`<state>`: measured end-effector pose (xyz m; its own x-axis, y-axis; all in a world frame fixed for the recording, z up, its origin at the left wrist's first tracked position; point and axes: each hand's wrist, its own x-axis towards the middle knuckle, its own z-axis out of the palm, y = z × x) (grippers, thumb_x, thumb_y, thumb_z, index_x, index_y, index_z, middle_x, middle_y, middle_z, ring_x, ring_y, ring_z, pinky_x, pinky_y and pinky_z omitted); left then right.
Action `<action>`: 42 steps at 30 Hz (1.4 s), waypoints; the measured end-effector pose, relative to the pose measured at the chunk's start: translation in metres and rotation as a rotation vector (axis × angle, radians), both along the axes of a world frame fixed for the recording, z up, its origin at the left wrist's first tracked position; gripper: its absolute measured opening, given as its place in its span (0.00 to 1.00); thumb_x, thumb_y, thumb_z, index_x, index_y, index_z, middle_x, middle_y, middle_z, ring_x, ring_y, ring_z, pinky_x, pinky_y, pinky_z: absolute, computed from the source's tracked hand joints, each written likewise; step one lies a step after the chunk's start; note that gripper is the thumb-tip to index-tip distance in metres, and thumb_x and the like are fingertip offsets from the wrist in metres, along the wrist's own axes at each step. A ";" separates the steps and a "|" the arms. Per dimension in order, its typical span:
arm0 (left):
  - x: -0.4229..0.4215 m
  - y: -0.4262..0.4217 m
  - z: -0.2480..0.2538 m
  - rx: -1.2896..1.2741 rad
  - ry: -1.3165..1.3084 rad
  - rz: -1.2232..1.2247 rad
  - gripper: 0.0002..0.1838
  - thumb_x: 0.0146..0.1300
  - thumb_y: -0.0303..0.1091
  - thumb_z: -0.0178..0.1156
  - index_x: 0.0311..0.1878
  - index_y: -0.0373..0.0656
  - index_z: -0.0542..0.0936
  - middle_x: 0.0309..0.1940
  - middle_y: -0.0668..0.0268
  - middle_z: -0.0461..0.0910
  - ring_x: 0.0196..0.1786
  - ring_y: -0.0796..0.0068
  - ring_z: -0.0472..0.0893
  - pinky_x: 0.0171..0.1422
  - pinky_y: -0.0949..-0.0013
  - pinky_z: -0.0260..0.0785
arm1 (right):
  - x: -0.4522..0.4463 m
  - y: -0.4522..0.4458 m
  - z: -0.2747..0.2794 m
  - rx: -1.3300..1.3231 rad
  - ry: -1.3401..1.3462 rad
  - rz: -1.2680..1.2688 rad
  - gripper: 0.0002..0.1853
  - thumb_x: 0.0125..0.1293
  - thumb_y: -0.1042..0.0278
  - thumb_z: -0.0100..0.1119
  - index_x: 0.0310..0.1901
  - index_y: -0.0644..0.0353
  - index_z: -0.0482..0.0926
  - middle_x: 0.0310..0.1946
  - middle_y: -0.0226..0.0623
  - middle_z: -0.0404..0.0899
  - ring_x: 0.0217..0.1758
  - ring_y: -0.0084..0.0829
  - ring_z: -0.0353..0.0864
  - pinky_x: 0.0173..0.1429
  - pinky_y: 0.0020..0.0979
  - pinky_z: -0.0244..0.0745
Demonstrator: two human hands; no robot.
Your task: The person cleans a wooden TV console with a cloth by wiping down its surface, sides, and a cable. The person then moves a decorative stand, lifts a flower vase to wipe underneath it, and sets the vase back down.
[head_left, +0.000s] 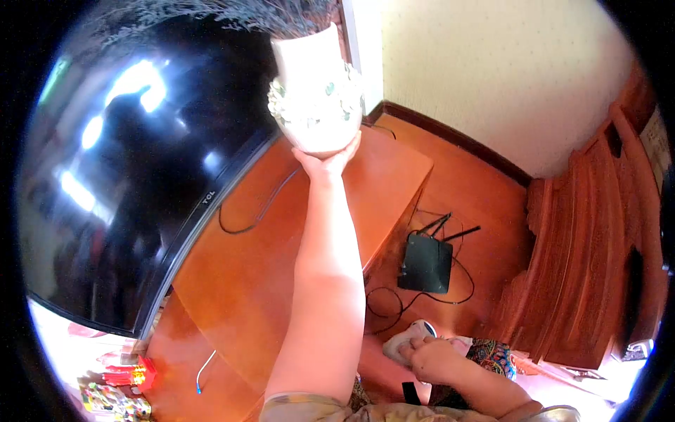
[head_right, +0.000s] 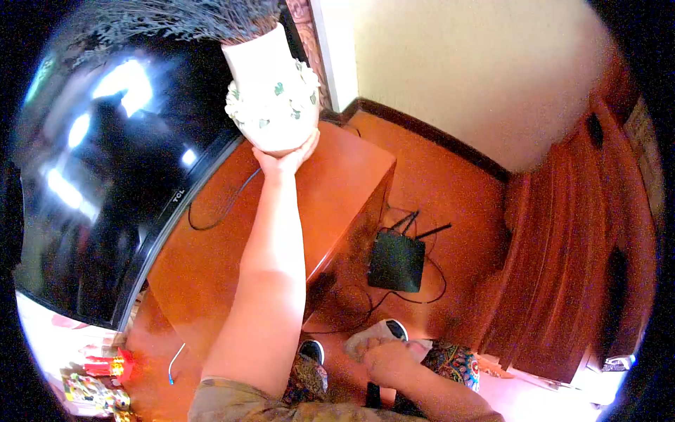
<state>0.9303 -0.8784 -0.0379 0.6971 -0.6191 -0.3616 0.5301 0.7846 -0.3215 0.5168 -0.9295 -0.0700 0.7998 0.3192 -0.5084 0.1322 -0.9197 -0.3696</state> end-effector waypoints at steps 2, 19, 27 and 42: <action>-0.003 -0.001 0.003 0.030 -0.005 0.018 0.47 0.50 0.77 0.39 0.66 0.53 0.58 0.66 0.54 0.52 0.66 0.44 0.50 0.65 0.37 0.49 | 0.003 -0.001 0.007 0.032 -0.035 0.014 0.19 0.51 0.67 0.51 0.49 0.54 0.72 0.40 0.45 0.75 0.38 0.45 0.78 0.37 0.43 0.74; -0.068 0.049 0.002 0.555 -0.327 -0.039 0.32 0.64 0.47 0.44 0.63 0.31 0.56 0.63 0.47 0.57 0.67 0.50 0.56 0.69 0.43 0.49 | 0.010 0.010 0.010 0.002 0.093 0.101 0.18 0.55 0.65 0.48 0.49 0.52 0.73 0.45 0.45 0.75 0.45 0.47 0.77 0.43 0.47 0.74; -0.171 0.177 0.000 1.336 -0.630 0.030 0.13 0.58 0.35 0.58 0.43 0.38 0.75 0.39 0.58 0.78 0.44 0.63 0.78 0.52 0.60 0.71 | 0.018 0.004 0.065 0.005 0.049 -0.006 0.20 0.56 0.68 0.47 0.53 0.49 0.73 0.48 0.47 0.73 0.50 0.48 0.75 0.50 0.47 0.72; -0.384 0.224 0.032 1.674 -0.967 0.019 0.06 0.64 0.28 0.53 0.36 0.35 0.77 0.31 0.64 0.79 0.34 0.77 0.78 0.43 0.75 0.71 | 0.013 -0.039 0.032 0.382 -0.030 -0.511 0.21 0.60 0.62 0.44 0.56 0.52 0.72 0.47 0.46 0.77 0.43 0.40 0.80 0.50 0.34 0.72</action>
<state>0.5466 -0.6542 -0.0063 0.9947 -0.0972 -0.0349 0.0295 -0.0561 0.9980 0.5298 -0.9684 -0.0378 0.9110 0.0479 -0.4096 -0.2735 -0.6732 -0.6870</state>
